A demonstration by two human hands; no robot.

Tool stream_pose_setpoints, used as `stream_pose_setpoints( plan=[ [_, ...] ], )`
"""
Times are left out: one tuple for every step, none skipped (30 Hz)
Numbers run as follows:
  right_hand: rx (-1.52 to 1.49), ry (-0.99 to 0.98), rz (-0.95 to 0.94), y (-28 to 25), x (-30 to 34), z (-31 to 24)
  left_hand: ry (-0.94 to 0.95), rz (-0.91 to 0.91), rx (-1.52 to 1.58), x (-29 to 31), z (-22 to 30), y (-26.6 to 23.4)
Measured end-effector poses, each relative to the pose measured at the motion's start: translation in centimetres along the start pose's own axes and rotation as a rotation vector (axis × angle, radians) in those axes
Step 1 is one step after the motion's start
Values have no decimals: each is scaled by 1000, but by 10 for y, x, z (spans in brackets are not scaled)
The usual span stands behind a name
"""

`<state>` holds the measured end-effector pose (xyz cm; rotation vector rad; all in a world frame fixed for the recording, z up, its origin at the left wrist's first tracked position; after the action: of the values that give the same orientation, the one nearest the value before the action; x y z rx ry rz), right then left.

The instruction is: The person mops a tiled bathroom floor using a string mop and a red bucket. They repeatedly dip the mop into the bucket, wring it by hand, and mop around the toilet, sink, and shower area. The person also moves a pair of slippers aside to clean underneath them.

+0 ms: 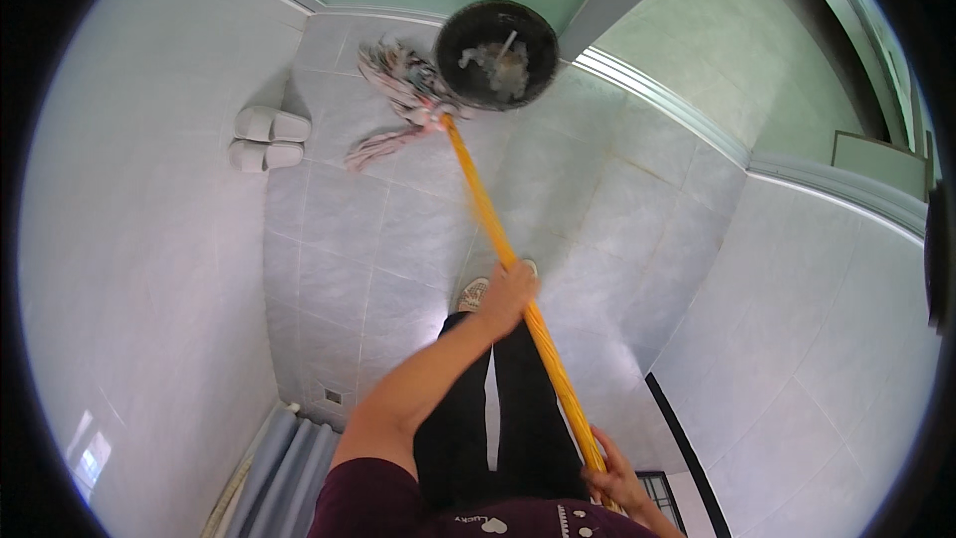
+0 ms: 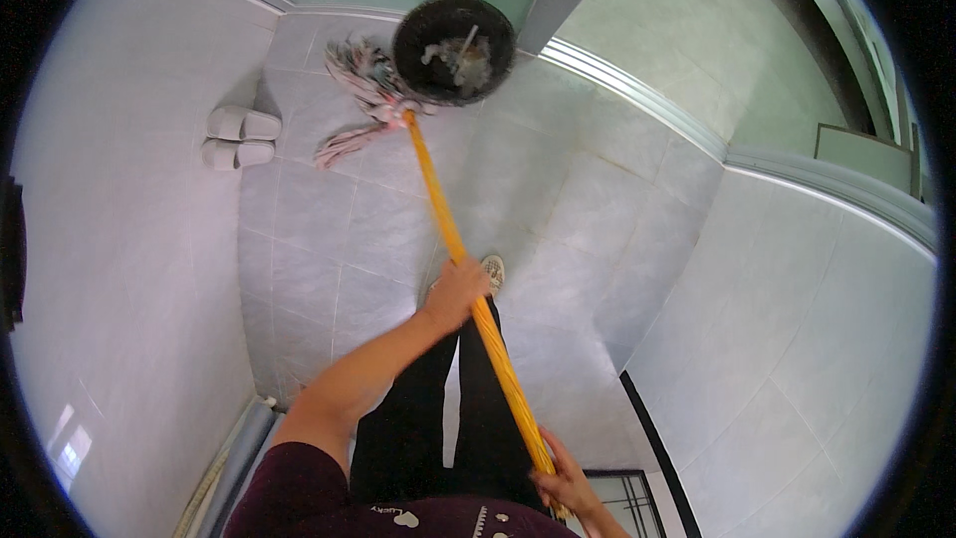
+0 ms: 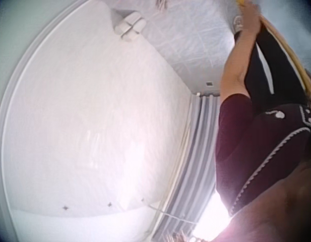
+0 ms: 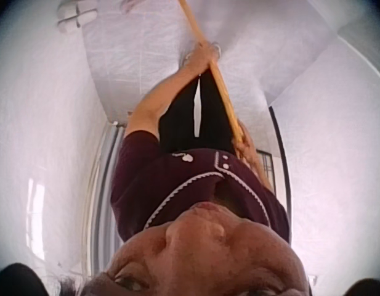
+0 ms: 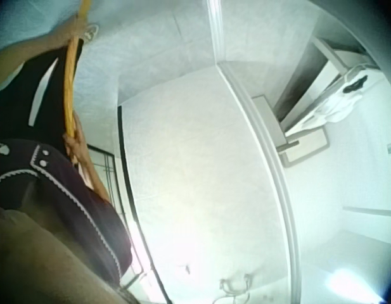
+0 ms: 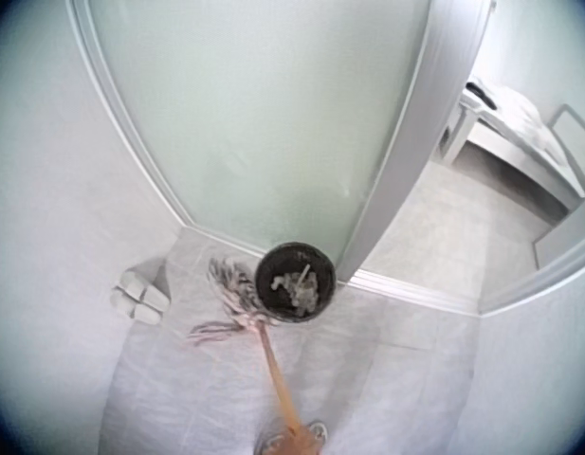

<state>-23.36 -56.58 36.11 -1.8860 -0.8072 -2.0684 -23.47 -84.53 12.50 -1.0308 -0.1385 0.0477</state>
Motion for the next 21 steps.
stream_pose_setpoints(
  plan=[
    [-13, 35, 60, -8, 16, 10, 16, 32, 42, 0, 22, 1],
    [-20, -52, 116, -13, 31, 20, 40, 62, 88, -2, 45, 3],
    [-22, -137, 168, -17, 47, 30, 46, 59, 84, -3, 66, 6],
    [-24, -223, 219, -19, 63, 34, 52, 56, 80, -4, 86, 9],
    [-22, -195, 195, -22, 81, 40, 57, 28, 32, -3, 105, 12],
    [-26, -162, 189, -22, 103, 40, 71, -3, 2, -5, 123, 16],
    [-4, -143, 190, -20, 118, 38, 89, -29, 12, -7, 140, 14],
    [11, -135, 200, -15, 128, 36, 115, -57, 29, -8, 157, 12],
    [29, -130, 203, -9, 136, 31, 133, -74, 58, -5, 168, 12],
    [47, -126, 211, -3, 142, 27, 151, -91, 92, -5, 177, 10],
    [57, -121, 216, 4, 144, 20, 159, -77, 98, -5, 181, 7],
    [73, -122, 217, 9, 145, 14, 159, -100, 111, -8, 176, 6],
    [87, -127, 218, 17, 145, 6, 159, -124, 124, -12, 167, 5],
    [98, -134, 219, 23, 144, -3, 159, -148, 136, -16, 156, 4],
    [107, -141, 218, 29, 142, -11, 141, -66, 165, -26, 135, -14],
    [121, -154, 209, 36, 138, -20, 160, -73, 184, -32, 118, -23],
    [132, -163, 201, 45, 134, -30, 180, -82, 203, -37, 101, -32],
    [143, -170, 198, 58, 129, -40, 203, -91, 225, -39, 84, -39],
    [155, -179, 192, 69, 123, -53, 205, -37, 176, -44, 67, -45],
    [170, -191, 184, 79, 117, -66, 200, -25, 158, -49, 50, -52],
    [179, -193, 186, 90, 110, -79, 194, -15, 149, -56, 31, -63]
  ],
)
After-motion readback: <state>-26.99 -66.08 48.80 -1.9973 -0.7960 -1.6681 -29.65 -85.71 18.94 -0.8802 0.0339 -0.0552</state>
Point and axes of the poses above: each hand's wrist, its own x-axis away from the middle knuckle, its own y-axis out of the palm, z = x × y, the point moved 5 cm from there along -x, towards the middle knuckle, and after that the axes turned 6 degrees about -x, right-handed, at the moved point
